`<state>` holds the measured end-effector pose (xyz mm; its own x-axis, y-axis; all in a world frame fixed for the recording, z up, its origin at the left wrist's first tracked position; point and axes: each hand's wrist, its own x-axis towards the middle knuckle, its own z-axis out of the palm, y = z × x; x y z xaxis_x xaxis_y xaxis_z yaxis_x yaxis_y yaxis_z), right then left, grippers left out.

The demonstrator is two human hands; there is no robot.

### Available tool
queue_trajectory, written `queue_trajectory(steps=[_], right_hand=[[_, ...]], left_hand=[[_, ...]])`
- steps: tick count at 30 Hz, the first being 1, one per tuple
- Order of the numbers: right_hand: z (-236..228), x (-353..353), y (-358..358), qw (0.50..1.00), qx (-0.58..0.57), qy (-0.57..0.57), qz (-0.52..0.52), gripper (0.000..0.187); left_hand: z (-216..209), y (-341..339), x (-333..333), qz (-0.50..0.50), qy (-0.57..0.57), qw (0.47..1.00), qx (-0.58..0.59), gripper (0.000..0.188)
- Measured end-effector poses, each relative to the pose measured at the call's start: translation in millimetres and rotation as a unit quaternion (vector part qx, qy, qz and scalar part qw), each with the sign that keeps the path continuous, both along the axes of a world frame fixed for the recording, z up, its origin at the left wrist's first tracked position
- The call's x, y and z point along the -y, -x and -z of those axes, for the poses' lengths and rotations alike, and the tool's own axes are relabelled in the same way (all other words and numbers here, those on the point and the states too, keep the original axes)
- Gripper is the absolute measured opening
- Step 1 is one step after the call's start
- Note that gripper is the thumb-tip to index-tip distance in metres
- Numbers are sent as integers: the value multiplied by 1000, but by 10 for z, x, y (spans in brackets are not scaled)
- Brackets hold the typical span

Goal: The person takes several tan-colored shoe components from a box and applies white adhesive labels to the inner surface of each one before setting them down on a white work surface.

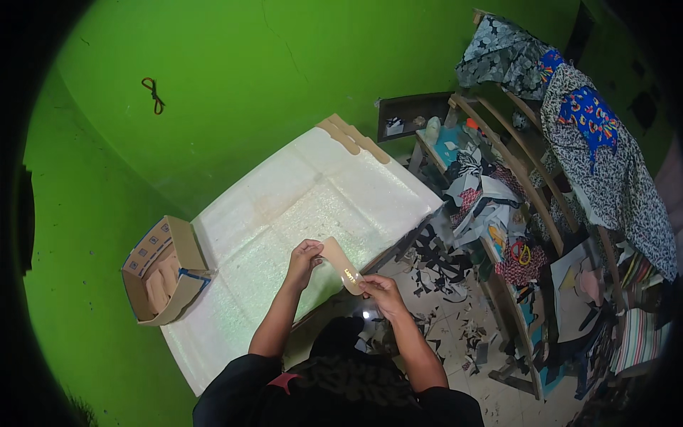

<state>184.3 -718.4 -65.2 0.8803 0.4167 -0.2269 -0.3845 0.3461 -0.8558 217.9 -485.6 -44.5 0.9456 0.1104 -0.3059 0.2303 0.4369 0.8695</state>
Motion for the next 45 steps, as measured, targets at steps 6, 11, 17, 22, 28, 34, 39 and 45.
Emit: queue_trajectory(steps=[6, 11, 17, 22, 28, 34, 39, 45], right_hand=[[57, -4, -591, 999, -2, 47, -9, 14], [-1, -42, -1155, 993, -27, 113, -30, 9], [-33, -130, -1708, 993, -23, 118, -14, 8], [3, -252, -2029, 990, -99, 70, -66, 9], [88, -448, -2502, 982, -134, 13, -136, 12], [119, -429, -3064, 966, -83, 143, -197, 8], [243, -300, -3625, 960, -31, 218, -175, 12], [579, -138, -4189, 935, 128, 301, -138, 14]], left_hand=[[166, -534, -30, -20, 7, 1000, -6, 8], [34, -955, -19, -41, 25, 999, -11, 10], [-34, -1339, 134, 14, -17, 999, -35, 15], [107, -1589, 209, -8, 45, 998, -31, 11], [236, -1917, 82, -137, 84, 987, -20, 12], [270, -2378, 216, -181, -3, 983, -18, 14], [565, -2834, 412, -163, -76, 984, -13, 13], [769, -3281, 630, -142, -100, 984, -35, 14]])
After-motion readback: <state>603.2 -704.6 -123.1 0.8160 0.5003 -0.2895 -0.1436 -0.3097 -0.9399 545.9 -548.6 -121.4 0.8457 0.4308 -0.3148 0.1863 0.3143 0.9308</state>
